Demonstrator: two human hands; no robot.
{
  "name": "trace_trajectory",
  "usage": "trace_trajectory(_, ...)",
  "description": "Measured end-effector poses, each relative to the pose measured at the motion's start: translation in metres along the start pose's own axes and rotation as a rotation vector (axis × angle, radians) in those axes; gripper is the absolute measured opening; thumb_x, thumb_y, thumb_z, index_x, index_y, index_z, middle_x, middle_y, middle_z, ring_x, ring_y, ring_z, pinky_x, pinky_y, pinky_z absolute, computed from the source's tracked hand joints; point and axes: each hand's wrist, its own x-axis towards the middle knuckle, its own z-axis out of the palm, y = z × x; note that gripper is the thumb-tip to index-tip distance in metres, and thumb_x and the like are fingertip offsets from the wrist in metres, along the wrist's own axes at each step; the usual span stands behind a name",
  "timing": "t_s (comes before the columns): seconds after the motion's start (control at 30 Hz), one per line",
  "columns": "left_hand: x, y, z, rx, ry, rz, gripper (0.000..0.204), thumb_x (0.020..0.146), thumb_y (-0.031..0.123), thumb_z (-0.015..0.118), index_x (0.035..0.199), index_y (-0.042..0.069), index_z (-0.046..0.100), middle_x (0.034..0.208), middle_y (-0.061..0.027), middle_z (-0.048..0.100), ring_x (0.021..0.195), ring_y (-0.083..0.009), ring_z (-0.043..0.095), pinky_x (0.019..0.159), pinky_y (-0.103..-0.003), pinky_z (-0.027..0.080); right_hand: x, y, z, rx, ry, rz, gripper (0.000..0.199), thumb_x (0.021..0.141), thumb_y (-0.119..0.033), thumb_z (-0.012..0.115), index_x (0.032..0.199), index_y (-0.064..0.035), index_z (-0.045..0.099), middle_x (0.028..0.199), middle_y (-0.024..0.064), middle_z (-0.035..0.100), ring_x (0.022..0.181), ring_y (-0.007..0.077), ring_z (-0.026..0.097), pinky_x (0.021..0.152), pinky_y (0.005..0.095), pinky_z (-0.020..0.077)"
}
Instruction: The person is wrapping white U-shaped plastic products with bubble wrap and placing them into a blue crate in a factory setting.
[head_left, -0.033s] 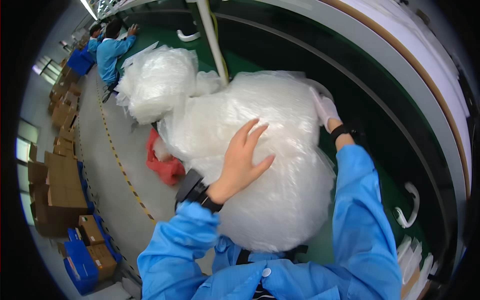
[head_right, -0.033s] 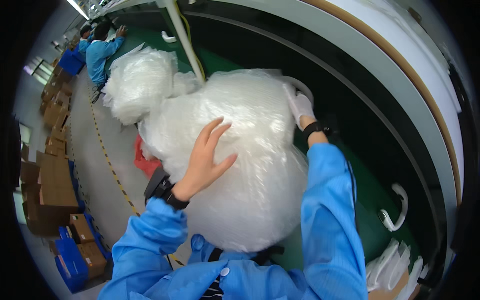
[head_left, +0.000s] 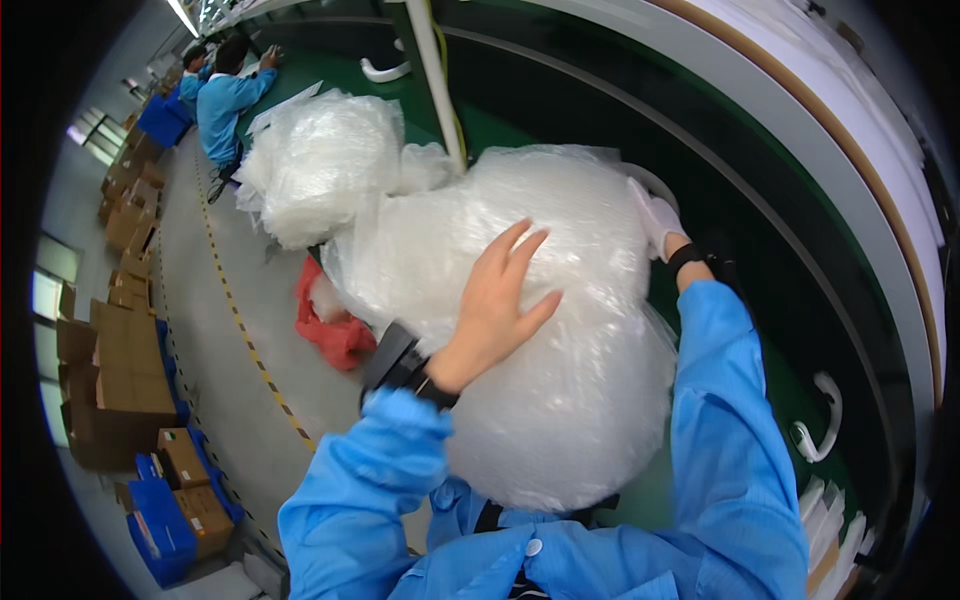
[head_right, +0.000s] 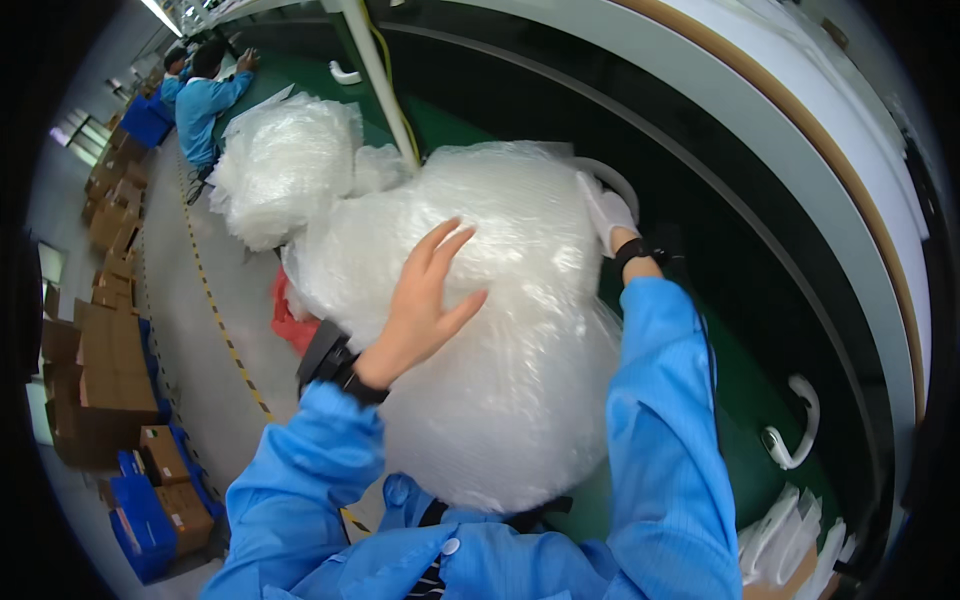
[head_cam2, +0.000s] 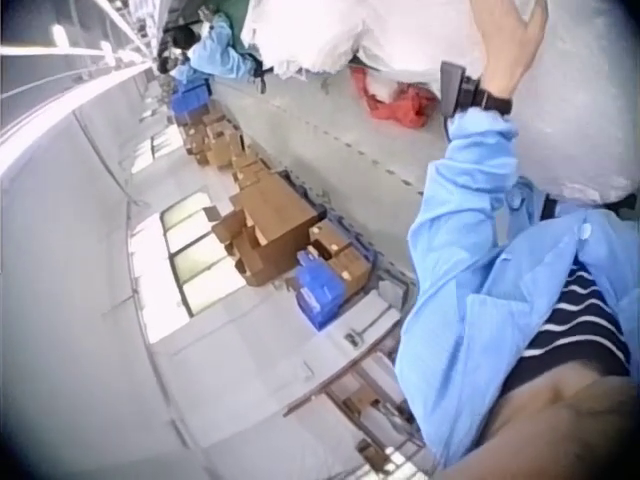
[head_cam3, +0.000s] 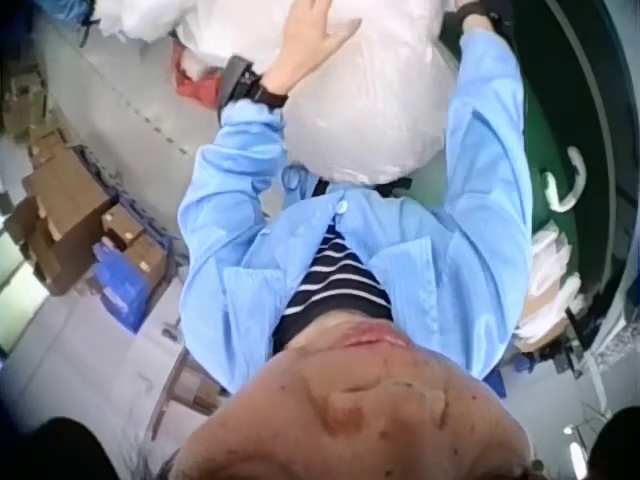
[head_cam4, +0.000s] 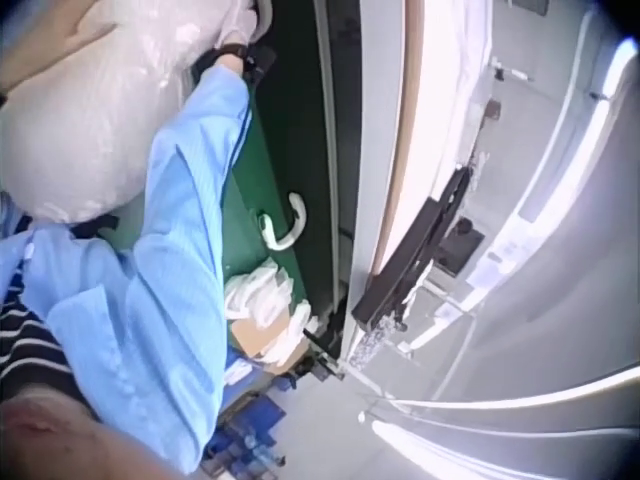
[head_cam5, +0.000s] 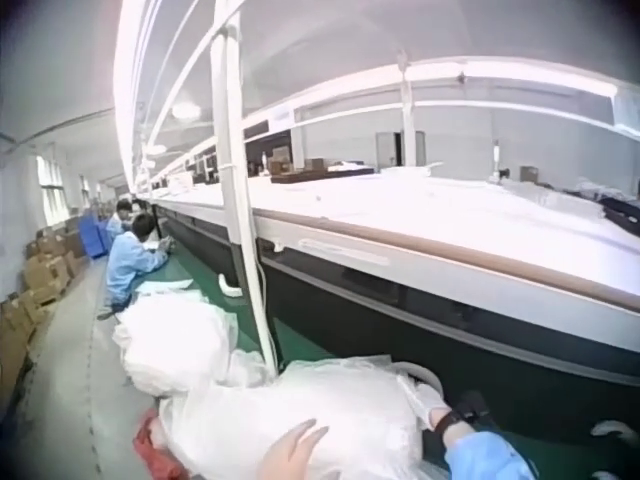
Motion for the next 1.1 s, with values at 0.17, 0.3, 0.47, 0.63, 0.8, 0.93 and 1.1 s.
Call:
trace_trajectory(0.17, 0.022, -0.086, 0.055, -0.055, -0.065, -0.126, 0.071, 0.075, 0.028, 0.065, 0.133, 0.001, 0.034, 0.134, -0.0222, 0.036, 0.122, -0.0373, 0.036, 0.102, -0.041, 0.031, 0.007, 0.001, 0.014, 0.465, -0.299, 0.098, 0.071, 0.085, -0.064, 0.041, 0.13, -0.0089, 0.046, 0.125, 0.008, 0.052, 0.114, 0.0218, 0.046, 0.097, 0.0313, 0.0364)
trace_trajectory(0.3, 0.03, -0.078, 0.059, -0.177, -0.222, -0.202, 0.083, 0.071, 0.026, 0.069, 0.136, -0.003, 0.026, 0.134, -0.0237, 0.034, 0.12, -0.0393, 0.036, 0.104, -0.041, 0.029, -0.004, 0.003, 0.016, 0.782, -0.339, -0.021, 0.048, 0.092, -0.041, 0.047, 0.129, -0.0103, 0.046, 0.125, 0.0063, 0.052, 0.114, 0.0209, 0.047, 0.096, 0.0283, 0.0383)
trace_trajectory(0.47, 0.021, -0.062, 0.023, -0.036, 0.114, -0.163, 0.093, 0.067, 0.016, 0.07, 0.138, -0.007, 0.016, 0.138, -0.0277, 0.026, 0.128, -0.0425, 0.027, 0.106, -0.041, 0.027, -0.029, -0.074, 0.03, 0.173, -0.488, -0.771, 0.043, 0.08, -0.015, 0.06, 0.121, -0.0072, 0.048, 0.131, 0.0149, 0.043, 0.121, 0.0258, 0.041, 0.103, 0.0342, 0.0315)
trace_trajectory(0.63, -0.005, -0.033, -0.059, 0.481, 0.528, 0.001, 0.091, 0.061, 0.016, 0.073, 0.135, -0.008, 0.026, 0.14, -0.0271, 0.024, 0.126, -0.0428, 0.029, 0.103, -0.045, 0.029, -0.069, -0.155, 0.035, 0.005, -0.501, -1.264, 0.043, 0.082, -0.021, 0.06, 0.123, -0.009, 0.049, 0.129, 0.0117, 0.045, 0.119, 0.0264, 0.042, 0.102, 0.0389, 0.0316)
trace_trajectory(0.8, -0.012, 0.024, -0.114, 0.818, 0.547, 0.011, 0.079, 0.06, 0.014, 0.075, 0.128, -0.006, 0.04, 0.136, -0.0241, 0.035, 0.122, -0.039, 0.037, 0.098, -0.042, 0.031, -0.067, -0.16, 0.094, 0.484, -0.827, -1.196, 0.044, 0.084, -0.024, 0.059, 0.124, -0.01, 0.049, 0.129, 0.0102, 0.045, 0.118, 0.0261, 0.043, 0.101, 0.0401, 0.032)
trace_trajectory(0.93, -0.05, -0.053, -0.069, 0.596, 0.314, -0.04, 0.07, 0.067, 0.015, 0.07, 0.129, -0.002, 0.041, 0.132, -0.0203, 0.042, 0.118, -0.0356, 0.043, 0.1, -0.044, 0.03, -0.052, -0.127, 0.167, 0.414, -0.683, -0.655, 0.061, 0.083, -0.051, 0.052, 0.122, -0.0039, 0.051, 0.118, 0.0086, 0.055, 0.108, 0.0204, 0.05, 0.095, 0.0283, 0.0387)
trace_trajectory(1.1, -0.086, -0.139, 0.006, 1.104, 0.062, 0.165, 0.052, 0.08, 0.026, 0.057, 0.125, 0.002, 0.046, 0.136, -0.0203, 0.038, 0.121, -0.0333, 0.04, 0.102, -0.047, 0.028, -0.065, -0.073, 0.107, -0.501, 0.005, -0.652, 0.062, 0.077, -0.051, 0.058, 0.113, -0.0011, 0.057, 0.106, 0.0198, 0.061, 0.098, 0.0345, 0.058, 0.085, 0.0376, 0.0462)
